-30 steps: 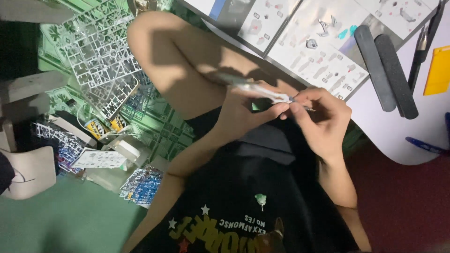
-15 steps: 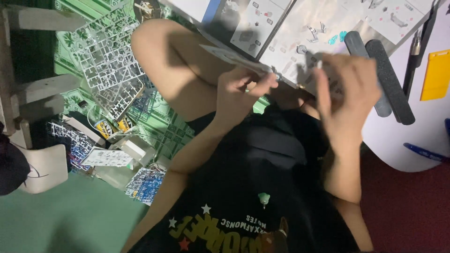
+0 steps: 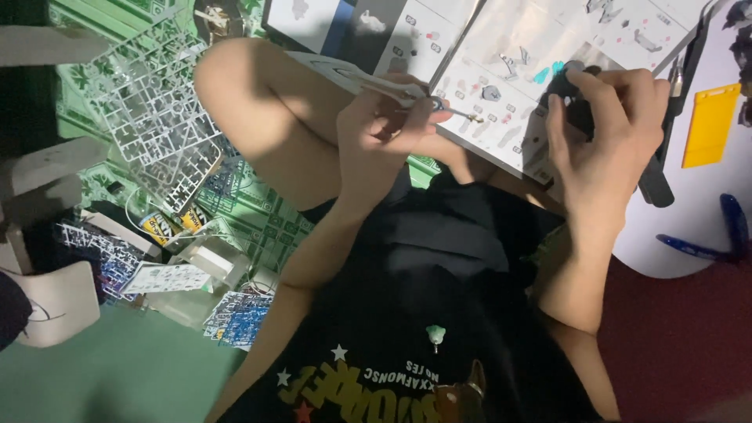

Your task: The person assembles a small plastic model kit by applying gold paint to a white plastic part, sanding it, and attaching a small grey component. The person uses a paintbrush, sanding block, and tweezers while referencing an instruction manual.

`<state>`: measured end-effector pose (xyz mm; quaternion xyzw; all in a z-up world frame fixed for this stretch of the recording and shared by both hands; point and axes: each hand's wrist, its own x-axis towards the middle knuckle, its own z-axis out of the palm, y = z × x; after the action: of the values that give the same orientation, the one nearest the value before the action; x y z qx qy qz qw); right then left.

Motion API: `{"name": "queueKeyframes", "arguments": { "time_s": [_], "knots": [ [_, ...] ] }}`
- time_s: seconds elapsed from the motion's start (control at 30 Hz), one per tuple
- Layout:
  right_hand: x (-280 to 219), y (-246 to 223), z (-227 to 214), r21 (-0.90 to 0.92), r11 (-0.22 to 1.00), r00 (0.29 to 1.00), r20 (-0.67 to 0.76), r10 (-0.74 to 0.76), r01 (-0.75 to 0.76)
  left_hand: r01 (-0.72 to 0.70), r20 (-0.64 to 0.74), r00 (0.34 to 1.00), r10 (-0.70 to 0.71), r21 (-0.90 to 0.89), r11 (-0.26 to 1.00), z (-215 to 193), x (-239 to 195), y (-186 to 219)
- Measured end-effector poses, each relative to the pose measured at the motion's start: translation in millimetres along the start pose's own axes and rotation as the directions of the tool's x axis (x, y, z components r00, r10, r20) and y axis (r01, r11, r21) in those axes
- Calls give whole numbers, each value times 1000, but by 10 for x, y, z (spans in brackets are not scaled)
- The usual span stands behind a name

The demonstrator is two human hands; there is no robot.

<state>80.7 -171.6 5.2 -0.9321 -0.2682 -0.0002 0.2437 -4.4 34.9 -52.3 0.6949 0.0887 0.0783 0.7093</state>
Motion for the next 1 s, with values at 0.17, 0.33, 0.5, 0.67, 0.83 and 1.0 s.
{"name": "queueKeyframes", "arguments": {
  "time_s": [0.17,0.33,0.5,0.67,0.83,1.0],
  "knots": [
    [21,-4,11,45,999,1000,1,-1,1,151,-104,982,-158,-65,986,41,227,404],
    [24,134,54,24,1000,1000,31,-2,1,195,-89,975,-204,-100,976,-10,300,399],
    [61,151,118,36,999,999,39,-37,36,217,-97,970,-221,-52,975,-30,308,346],
    [213,-12,251,62,997,999,6,-42,42,277,-79,949,-304,-247,929,-38,290,292],
    [285,-44,287,-18,996,995,30,-91,92,245,-48,963,-265,-251,936,-94,257,280],
    [258,-52,229,72,993,993,62,-99,95,279,57,959,-276,-339,899,-147,255,468]
  ]
}}
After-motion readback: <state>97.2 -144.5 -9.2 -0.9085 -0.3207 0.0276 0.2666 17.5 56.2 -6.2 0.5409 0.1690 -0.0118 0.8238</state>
